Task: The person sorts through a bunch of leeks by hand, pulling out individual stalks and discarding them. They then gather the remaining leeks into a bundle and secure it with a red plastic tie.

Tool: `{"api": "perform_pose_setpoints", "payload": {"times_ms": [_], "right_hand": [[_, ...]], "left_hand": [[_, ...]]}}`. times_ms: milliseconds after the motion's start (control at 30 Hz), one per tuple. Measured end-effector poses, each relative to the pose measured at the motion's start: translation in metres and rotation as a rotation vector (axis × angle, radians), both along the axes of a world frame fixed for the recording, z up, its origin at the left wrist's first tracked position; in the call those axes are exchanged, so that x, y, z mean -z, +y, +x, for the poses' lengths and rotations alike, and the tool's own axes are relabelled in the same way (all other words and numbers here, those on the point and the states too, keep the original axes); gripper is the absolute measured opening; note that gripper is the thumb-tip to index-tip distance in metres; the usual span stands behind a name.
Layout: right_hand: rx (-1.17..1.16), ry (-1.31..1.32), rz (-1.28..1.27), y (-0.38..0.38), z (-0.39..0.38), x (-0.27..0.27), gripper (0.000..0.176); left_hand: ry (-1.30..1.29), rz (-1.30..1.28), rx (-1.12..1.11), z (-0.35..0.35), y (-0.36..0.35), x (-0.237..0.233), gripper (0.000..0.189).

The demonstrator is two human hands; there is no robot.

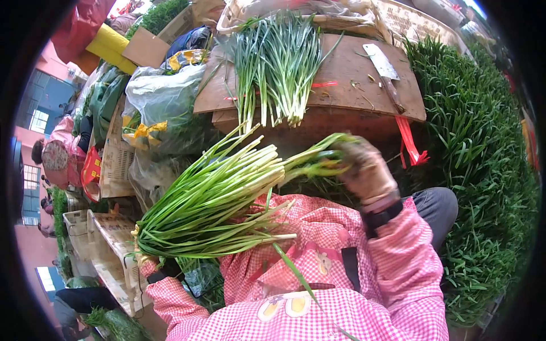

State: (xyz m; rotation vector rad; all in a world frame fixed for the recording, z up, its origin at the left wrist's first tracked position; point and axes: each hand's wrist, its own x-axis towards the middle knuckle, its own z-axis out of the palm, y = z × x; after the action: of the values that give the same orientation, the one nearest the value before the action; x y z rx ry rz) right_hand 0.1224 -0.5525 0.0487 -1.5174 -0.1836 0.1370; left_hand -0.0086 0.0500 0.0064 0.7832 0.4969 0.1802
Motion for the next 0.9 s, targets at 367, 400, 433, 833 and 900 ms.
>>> {"api": "perform_pose_setpoints", "payload": {"times_ms": [367,400,433,833,900], "right_hand": [[-0.18,0.09,-0.42,0.011,0.002,0.003,0.055],[-0.299,0.304,-0.076,0.034,0.003,-0.025,0.053],[-0.238,0.315,0.187,0.055,0.004,-0.013,0.052],[0.169,0.418,0.695,0.1,-0.003,0.007,0.022],[0.334,0.25,0.511,0.064,0.01,0.035,0.019]], "left_hand": [[0.025,0.106,-0.057,0.008,0.0,-0.001,0.031],[0.048,0.161,-0.078,0.009,-0.007,-0.007,0.03],[-0.002,0.129,-0.097,0.009,0.0,-0.002,0.029],[-0.016,0.103,-0.059,0.009,0.001,0.02,0.032],[0.023,0.045,-0.014,0.008,-0.003,0.02,0.031]]}}
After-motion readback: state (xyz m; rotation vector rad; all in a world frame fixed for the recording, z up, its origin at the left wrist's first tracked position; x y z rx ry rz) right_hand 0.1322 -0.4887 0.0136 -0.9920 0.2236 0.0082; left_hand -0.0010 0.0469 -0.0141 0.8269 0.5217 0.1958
